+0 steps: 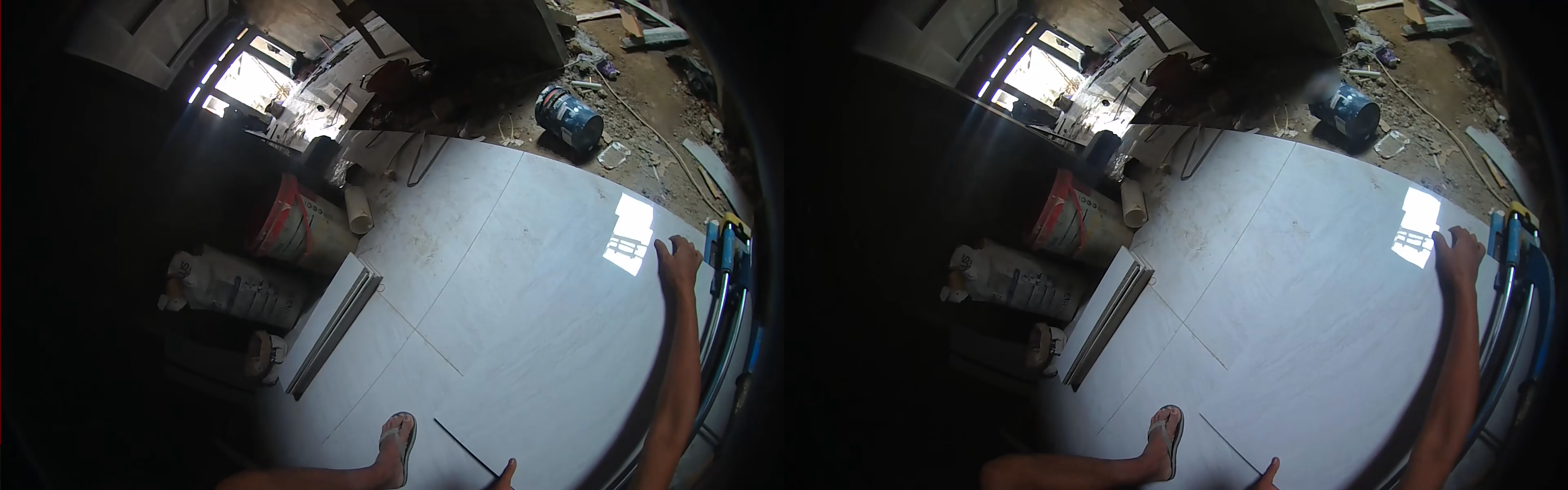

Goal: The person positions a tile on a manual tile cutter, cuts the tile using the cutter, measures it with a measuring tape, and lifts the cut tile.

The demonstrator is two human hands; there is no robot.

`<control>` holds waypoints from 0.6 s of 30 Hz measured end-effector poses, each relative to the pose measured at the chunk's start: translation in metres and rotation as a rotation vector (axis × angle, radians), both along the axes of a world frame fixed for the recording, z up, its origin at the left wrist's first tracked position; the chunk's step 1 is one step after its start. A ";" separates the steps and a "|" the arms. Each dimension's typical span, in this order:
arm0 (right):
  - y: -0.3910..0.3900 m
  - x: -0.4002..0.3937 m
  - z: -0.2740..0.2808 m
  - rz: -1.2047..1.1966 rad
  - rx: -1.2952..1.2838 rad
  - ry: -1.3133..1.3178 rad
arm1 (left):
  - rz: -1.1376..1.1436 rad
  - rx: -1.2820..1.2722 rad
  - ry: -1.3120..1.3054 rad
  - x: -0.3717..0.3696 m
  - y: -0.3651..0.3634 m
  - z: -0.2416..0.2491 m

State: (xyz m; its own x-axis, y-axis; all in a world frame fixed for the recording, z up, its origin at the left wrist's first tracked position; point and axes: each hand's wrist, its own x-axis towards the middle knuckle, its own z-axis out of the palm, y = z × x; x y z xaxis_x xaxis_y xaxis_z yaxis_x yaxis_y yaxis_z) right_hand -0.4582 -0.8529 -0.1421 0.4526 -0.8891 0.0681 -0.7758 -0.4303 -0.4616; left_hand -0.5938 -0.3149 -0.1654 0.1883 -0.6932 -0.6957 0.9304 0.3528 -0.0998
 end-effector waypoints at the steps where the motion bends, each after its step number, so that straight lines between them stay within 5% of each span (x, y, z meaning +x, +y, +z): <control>1: 0.001 0.001 -0.001 0.000 -0.007 0.007 | -0.007 0.016 -0.030 0.007 0.005 0.000; 5: 0.003 0.002 -0.008 -0.005 -0.015 0.033 | -0.181 0.189 -0.262 0.050 0.048 -0.002; 11: 0.023 0.017 -0.017 0.022 0.002 0.021 | -0.564 0.592 -1.074 0.150 0.180 -0.013; 15: 0.052 0.040 -0.003 0.067 0.090 0.060 | -0.569 0.745 -1.458 0.174 0.244 -0.028; 18: 0.078 0.056 0.021 0.086 0.046 -0.004 | -0.544 0.853 -1.477 0.175 0.259 -0.027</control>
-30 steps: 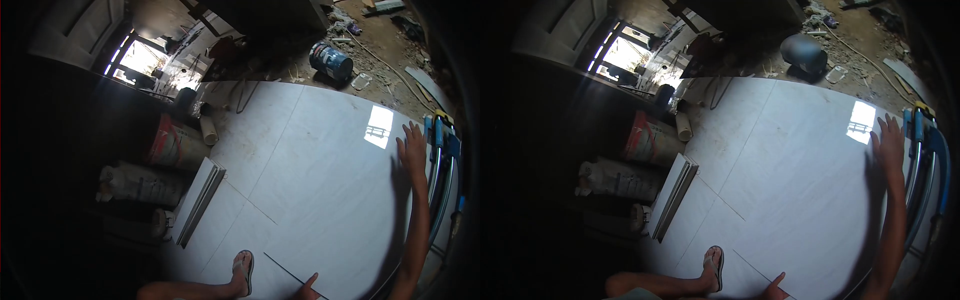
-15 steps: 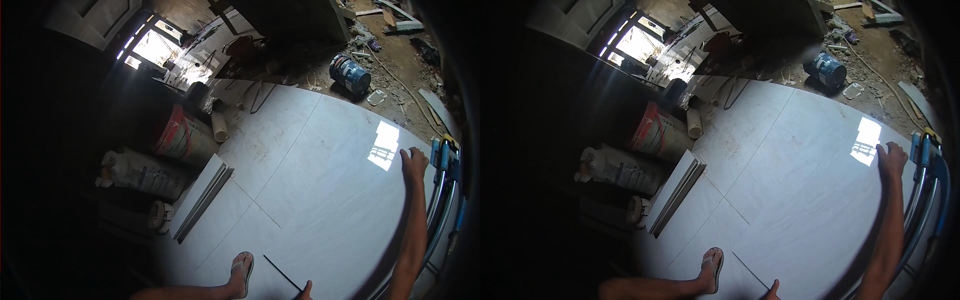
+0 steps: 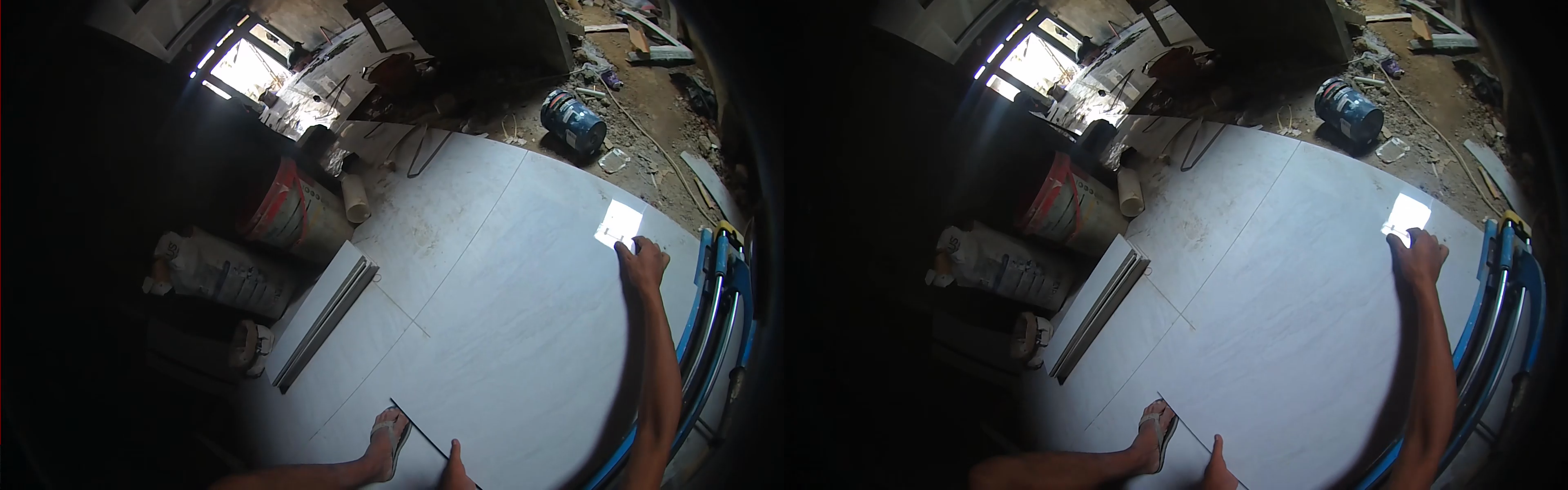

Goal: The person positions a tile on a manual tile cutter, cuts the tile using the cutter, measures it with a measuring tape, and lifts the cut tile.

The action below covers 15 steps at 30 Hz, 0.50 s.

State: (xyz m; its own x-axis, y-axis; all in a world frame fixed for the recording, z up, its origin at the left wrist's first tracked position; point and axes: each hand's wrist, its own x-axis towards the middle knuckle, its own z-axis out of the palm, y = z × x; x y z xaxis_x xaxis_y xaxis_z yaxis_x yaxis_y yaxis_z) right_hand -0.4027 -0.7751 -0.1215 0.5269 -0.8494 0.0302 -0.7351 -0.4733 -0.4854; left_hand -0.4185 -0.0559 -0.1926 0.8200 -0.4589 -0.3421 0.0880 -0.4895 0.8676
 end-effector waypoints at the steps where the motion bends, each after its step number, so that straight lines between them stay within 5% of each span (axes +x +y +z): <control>1: 0.014 0.006 0.021 -0.043 -0.011 -0.019 | 0.040 0.015 0.009 0.001 -0.005 0.005; 8: 0.036 0.010 0.118 -0.075 -0.091 -0.250 | 0.297 0.092 -0.004 0.011 -0.097 0.070; 9: 0.033 0.003 0.126 -0.077 -0.108 -0.359 | 0.432 -0.031 0.127 0.013 -0.119 0.078; 11: 0.034 -0.011 0.152 -0.117 -0.126 -0.543 | 0.968 -0.676 0.584 0.020 -0.162 0.099; 15: 0.045 -0.045 0.232 0.028 0.091 -1.015 | 0.689 -0.647 0.280 0.084 -0.172 0.181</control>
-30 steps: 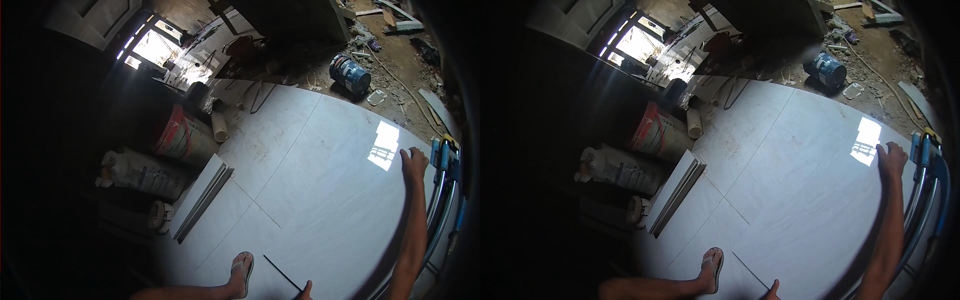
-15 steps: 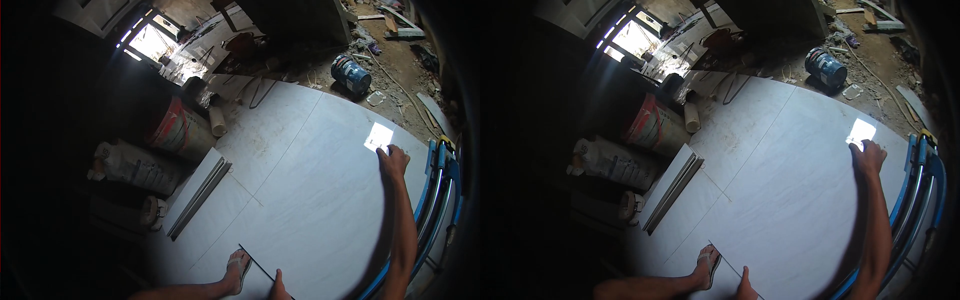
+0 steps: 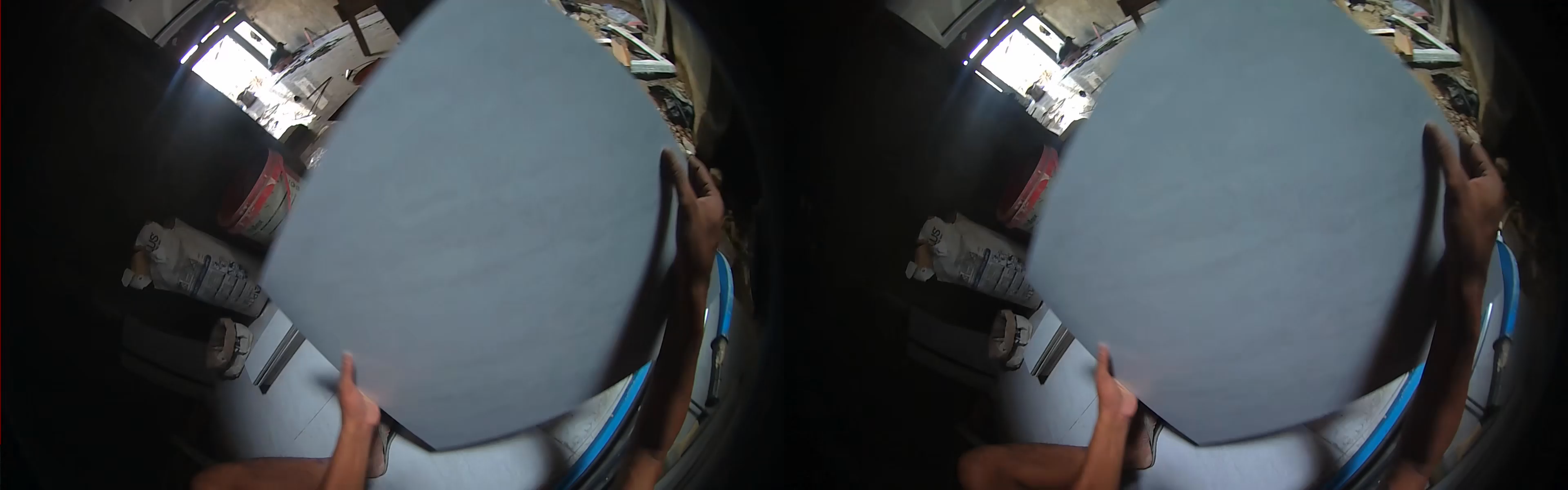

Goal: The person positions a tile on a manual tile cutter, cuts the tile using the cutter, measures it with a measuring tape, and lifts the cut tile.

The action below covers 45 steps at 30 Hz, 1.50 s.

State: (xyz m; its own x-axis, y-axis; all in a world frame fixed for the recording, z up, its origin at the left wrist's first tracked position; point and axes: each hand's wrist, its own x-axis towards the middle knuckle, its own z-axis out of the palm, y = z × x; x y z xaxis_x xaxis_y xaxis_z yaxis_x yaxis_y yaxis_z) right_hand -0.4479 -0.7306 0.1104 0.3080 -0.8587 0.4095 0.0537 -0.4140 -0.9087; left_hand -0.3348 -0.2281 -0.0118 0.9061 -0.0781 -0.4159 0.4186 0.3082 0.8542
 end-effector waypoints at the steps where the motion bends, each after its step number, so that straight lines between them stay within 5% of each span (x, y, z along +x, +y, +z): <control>1: 0.004 -0.009 0.016 -0.052 -0.047 -0.051 | 0.048 0.033 -0.062 0.013 -0.004 0.029; 4: 0.003 -0.046 0.036 0.100 -0.471 -0.251 | 0.026 0.170 -0.398 0.082 0.027 0.083; 5: 0.020 -0.052 0.058 -0.025 -0.070 -0.181 | -0.054 0.211 -0.623 0.110 0.043 0.098; 7: 0.059 -0.052 0.097 -0.044 0.086 -0.199 | 0.016 0.246 -0.748 0.132 0.023 0.184; 9: 0.028 -0.037 0.075 0.346 -0.062 -0.770 | 0.115 0.183 -0.940 0.190 0.037 0.253; 12: 0.059 -0.049 0.049 -0.273 -0.744 0.083 | 0.177 0.311 -1.136 0.233 0.028 0.345; 13: 0.068 -0.037 0.035 -0.177 -0.567 0.039 | 0.187 0.365 -1.174 0.248 0.026 0.366; 14: 0.078 -0.030 0.031 -0.291 -0.838 -0.296 | 0.183 0.419 -1.199 0.259 0.020 0.380; 16: 0.131 -0.058 0.033 0.230 0.006 -0.142 | 0.175 0.519 -1.231 0.284 0.009 0.399; 18: 0.177 -0.051 0.000 0.034 0.097 -0.182 | 0.133 0.596 -1.253 0.304 -0.012 0.409; 22: 0.258 -0.069 -0.068 0.293 0.136 -0.109 | 0.008 0.729 -1.278 0.343 -0.060 0.405; 24: 0.285 -0.063 -0.134 0.536 0.423 0.166 | -0.063 0.773 -1.289 0.360 -0.082 0.392; 26: 0.325 -0.083 -0.107 0.471 0.787 0.082 | -0.146 0.796 -1.319 0.375 -0.112 0.380; 30: 0.377 -0.110 -0.117 0.892 1.309 0.166 | -0.353 0.857 -1.351 0.395 -0.178 0.339; 39: 0.433 -0.097 -0.124 0.532 1.652 -0.091 | -0.755 0.904 -1.434 0.338 -0.303 0.247; 45: 0.486 -0.082 -0.169 0.200 1.908 -0.367 | -0.934 1.013 -1.401 0.220 -0.355 0.173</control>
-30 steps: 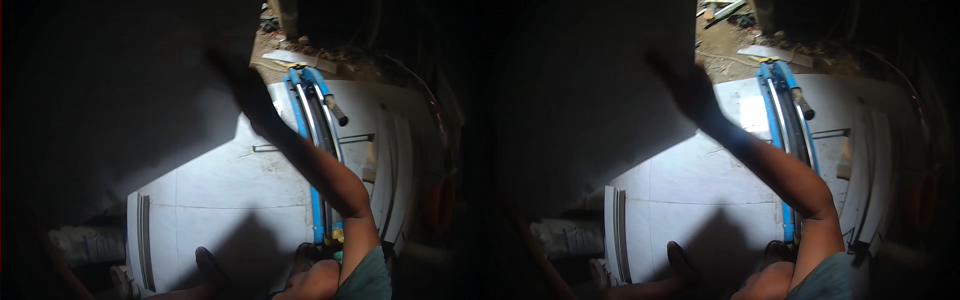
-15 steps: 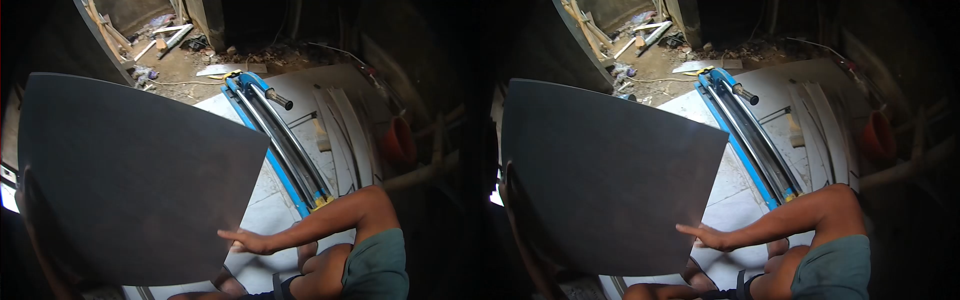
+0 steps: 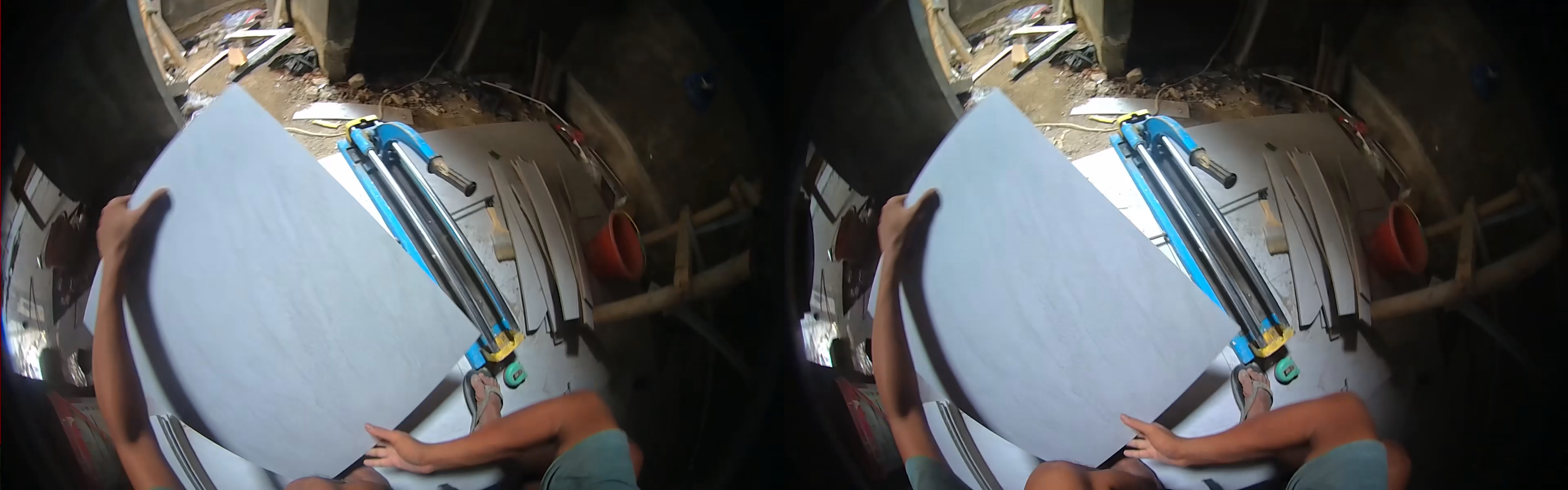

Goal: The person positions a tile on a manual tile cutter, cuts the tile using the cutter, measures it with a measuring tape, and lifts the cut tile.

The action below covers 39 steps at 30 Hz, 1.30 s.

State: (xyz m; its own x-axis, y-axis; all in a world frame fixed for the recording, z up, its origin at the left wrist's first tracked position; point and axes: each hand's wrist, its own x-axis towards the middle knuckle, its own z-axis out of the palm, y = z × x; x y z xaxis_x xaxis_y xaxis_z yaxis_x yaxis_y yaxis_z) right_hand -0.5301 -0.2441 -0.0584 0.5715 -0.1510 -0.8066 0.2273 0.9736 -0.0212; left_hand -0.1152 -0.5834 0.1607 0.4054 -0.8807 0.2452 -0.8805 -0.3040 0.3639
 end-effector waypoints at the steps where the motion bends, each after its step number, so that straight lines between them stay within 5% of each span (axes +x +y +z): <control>1: 0.007 0.001 -0.003 -0.026 0.038 -0.033 | 0.003 0.069 -0.001 -0.010 -0.010 -0.014; 11: 0.011 -0.005 -0.033 -0.176 0.523 0.081 | -0.148 0.415 -0.050 -0.068 -0.103 -0.179; 14: 0.045 -0.029 -0.094 -0.363 0.443 -0.494 | -0.171 0.446 -0.045 -0.085 -0.126 -0.212; 16: 0.011 -0.022 -0.056 -0.272 0.438 -0.178 | -0.195 0.389 -0.066 -0.089 -0.138 -0.235; 17: -0.006 -0.018 -0.042 -0.226 0.431 -0.022 | -0.204 0.403 -0.055 -0.096 -0.142 -0.235; 20: -0.014 -0.034 -0.050 -0.115 0.340 -0.155 | -0.222 0.490 -0.027 -0.112 -0.157 -0.239; 32: -0.021 -0.044 -0.038 -0.189 0.208 0.241 | -0.315 0.468 -0.006 -0.151 -0.177 -0.277; 35: -0.001 -0.069 -0.078 -0.193 0.155 0.009 | -0.318 0.500 0.015 -0.158 -0.180 -0.281; 39: -0.032 -0.066 -0.050 -0.191 0.227 0.199 | -0.331 0.456 0.020 -0.164 -0.188 -0.293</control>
